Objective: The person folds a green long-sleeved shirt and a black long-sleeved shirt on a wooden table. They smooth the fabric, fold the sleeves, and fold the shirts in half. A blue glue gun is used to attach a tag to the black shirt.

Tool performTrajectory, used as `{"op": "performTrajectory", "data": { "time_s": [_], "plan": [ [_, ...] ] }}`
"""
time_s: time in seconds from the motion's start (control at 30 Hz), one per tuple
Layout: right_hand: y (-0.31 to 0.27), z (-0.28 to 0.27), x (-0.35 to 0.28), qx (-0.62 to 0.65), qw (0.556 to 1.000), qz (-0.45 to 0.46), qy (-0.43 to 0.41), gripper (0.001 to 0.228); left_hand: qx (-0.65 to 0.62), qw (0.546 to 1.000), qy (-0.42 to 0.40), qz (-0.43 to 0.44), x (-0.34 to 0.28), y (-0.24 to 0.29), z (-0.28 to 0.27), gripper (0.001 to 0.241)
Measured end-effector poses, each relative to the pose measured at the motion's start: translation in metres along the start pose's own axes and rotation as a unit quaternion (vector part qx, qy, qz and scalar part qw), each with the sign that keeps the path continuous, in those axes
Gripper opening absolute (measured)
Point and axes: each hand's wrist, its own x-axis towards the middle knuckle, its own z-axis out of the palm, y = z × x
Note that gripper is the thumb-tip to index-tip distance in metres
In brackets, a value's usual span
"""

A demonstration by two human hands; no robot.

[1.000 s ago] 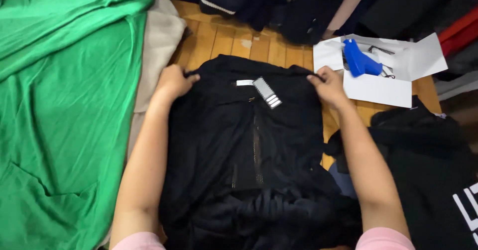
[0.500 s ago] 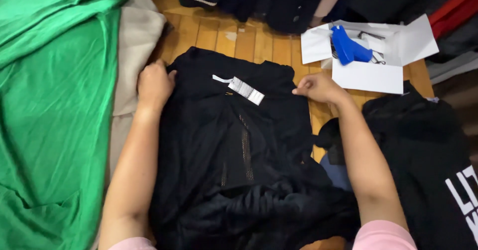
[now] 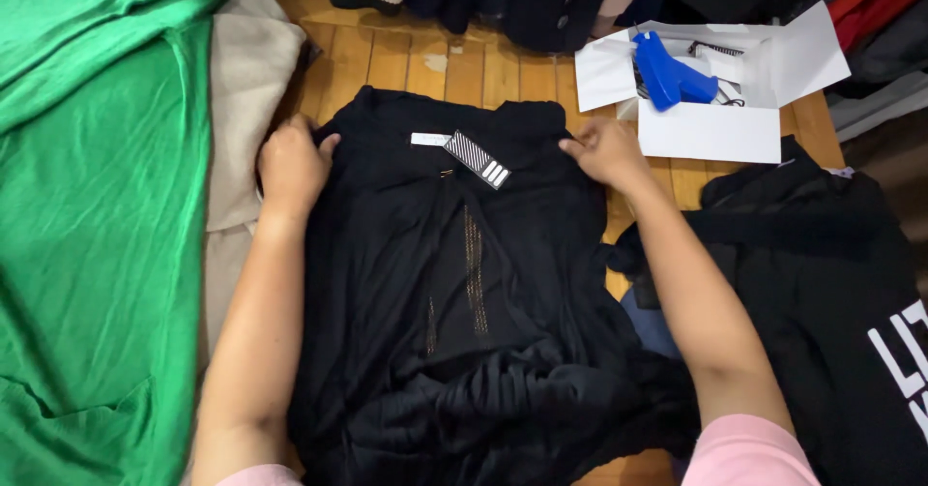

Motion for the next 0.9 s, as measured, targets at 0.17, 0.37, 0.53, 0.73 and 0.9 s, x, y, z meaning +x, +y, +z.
{"op": "performTrajectory", "data": {
  "time_s": [0.17, 0.37, 0.53, 0.73, 0.9],
  "plan": [
    [-0.001, 0.003, 0.000, 0.085, 0.996, -0.008, 0.012, 0.014, -0.135, 0.989, -0.035, -0.043, 0.001, 0.015, -0.019, 0.021],
    [0.012, 0.030, 0.020, 0.236, 0.965, 0.116, 0.011, 0.021, -0.211, 0.961, -0.105, -0.142, 0.005, 0.013, -0.010, 0.021],
    [-0.046, -0.020, -0.014, 0.051, 0.991, 0.099, -0.073, 0.043, -0.168, 0.954, -0.175, -0.176, -0.008, 0.060, -0.080, 0.051],
    [0.000, 0.020, 0.012, 0.160, 0.986, 0.048, 0.001, 0.022, -0.161, 0.980, -0.071, -0.091, -0.001, 0.030, -0.015, 0.029],
    [-0.014, -0.002, 0.004, 0.169, 0.981, 0.084, -0.037, 0.038, -0.191, 0.975, -0.075, -0.085, 0.000, 0.029, -0.009, 0.027]
  ]
}}
